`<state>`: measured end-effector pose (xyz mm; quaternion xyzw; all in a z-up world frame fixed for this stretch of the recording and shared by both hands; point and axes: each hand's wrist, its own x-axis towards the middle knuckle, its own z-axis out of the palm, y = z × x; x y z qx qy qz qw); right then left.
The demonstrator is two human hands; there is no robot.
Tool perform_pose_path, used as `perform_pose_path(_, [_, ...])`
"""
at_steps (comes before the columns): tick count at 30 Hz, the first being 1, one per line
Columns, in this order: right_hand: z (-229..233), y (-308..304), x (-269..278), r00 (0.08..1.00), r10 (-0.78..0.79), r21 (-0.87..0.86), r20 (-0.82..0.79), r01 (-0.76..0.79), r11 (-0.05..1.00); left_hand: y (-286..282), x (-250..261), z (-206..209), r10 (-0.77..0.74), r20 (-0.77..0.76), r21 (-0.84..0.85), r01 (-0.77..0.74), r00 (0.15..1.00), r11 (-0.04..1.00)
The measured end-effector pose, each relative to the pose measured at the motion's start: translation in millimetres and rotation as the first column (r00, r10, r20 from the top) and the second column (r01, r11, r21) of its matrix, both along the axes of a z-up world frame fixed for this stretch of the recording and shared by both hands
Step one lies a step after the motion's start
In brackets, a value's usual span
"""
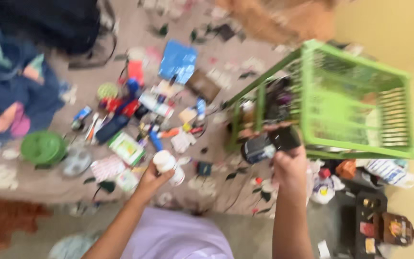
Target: The person organizes various small items from a cluttered bed into a green plastic basket. They pick up items such as a yellow pouch, watches, bottles, and tubes, and place them into the basket.
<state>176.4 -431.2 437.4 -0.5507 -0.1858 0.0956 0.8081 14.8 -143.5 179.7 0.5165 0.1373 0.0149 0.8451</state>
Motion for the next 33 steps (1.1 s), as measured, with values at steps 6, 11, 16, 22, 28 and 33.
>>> perform_pose_path(6, [10, -174, -32, 0.998, -0.06, -0.044, 0.033, 0.061, 0.997, -126, 32, 42, -0.005, 0.054, 0.031, 0.004, 0.999, 0.999])
perform_pose_path(11, [-3, -272, -65, 0.986, -0.164, -0.157, -0.036, 0.157, 0.975, -211, 70, 113, -0.254, 0.133, 0.216, 0.222, 0.958, 0.951])
perform_pose_path(16, [-10, -319, -76, 0.938, -0.347, -0.146, 0.005, 0.344, 0.928, -272, 101, 186, -0.385, 0.431, 0.65, 0.015, 0.816, 0.76])
perform_pose_path(22, [-12, -332, -70, 0.858, -0.512, -0.161, 0.047, 0.512, 0.843, -306, 120, 249, -0.475, 0.451, 0.678, 0.056, 0.756, 0.733])
perform_pose_path(28, [15, -358, -20, 0.817, -0.55, -0.095, 0.17, 0.569, 0.817, -334, 154, 269, -0.395, 0.454, 0.636, 0.02, 0.799, 0.772])
perform_pose_path(33, [21, -395, 63, 0.8, -0.513, -0.038, 0.31, 0.55, 0.834, -355, 180, 271, -0.264, 0.461, 0.568, -0.053, 0.847, 0.821])
